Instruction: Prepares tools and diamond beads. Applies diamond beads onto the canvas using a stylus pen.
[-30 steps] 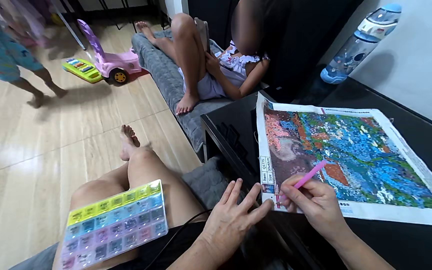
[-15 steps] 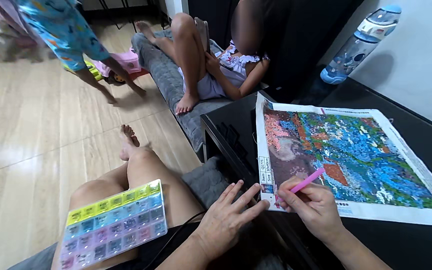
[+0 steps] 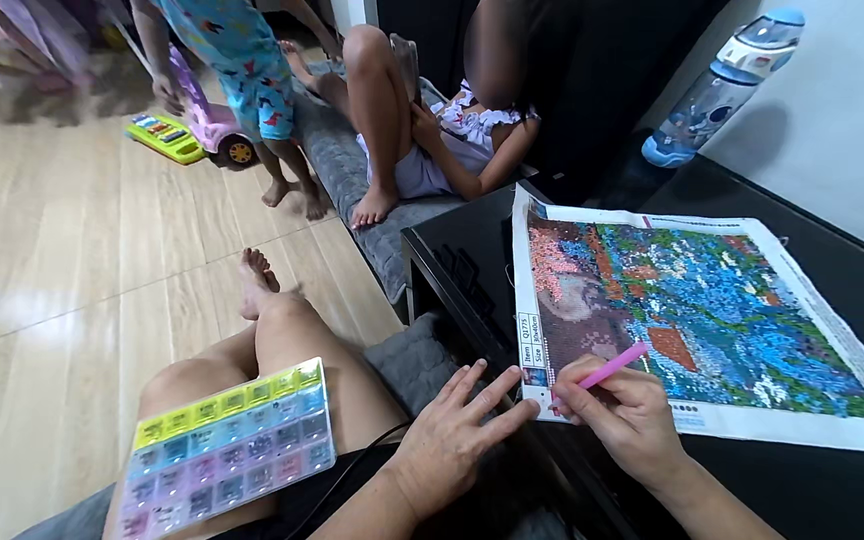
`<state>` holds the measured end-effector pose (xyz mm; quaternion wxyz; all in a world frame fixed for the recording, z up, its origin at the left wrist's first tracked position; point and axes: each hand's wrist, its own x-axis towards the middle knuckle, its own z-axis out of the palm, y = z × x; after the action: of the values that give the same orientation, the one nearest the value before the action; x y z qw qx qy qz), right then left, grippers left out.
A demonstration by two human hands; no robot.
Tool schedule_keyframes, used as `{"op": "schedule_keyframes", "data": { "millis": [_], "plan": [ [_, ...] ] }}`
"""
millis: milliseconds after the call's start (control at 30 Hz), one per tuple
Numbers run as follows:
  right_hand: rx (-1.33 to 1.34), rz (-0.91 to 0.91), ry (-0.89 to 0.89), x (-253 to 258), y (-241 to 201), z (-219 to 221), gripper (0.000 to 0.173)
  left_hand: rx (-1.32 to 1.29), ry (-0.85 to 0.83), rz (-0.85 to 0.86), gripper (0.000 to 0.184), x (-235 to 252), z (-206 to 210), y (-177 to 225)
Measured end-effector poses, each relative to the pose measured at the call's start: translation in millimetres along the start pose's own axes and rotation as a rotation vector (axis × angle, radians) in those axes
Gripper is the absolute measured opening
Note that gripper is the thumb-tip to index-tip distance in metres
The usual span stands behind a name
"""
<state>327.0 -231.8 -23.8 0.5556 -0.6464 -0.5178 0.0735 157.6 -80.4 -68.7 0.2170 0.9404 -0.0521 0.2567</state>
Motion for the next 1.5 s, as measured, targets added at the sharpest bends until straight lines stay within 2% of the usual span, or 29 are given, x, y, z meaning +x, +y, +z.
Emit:
{"op": "schedule_keyframes", "data": {
  "millis": [567,1500],
  "plan": [
    [0.070,0.065,0.032,-0.5,-1.7,1.0,0.020,-0.012,0.000,-0.004,0.070,-0.6,0.5,-0.2],
    [0.039,-0.001,-0.019,-0.8,-0.2,1.1,0.022,-0.008,-0.003,-0.005,0.071,-0.4,0.5,0.2]
  ]
}}
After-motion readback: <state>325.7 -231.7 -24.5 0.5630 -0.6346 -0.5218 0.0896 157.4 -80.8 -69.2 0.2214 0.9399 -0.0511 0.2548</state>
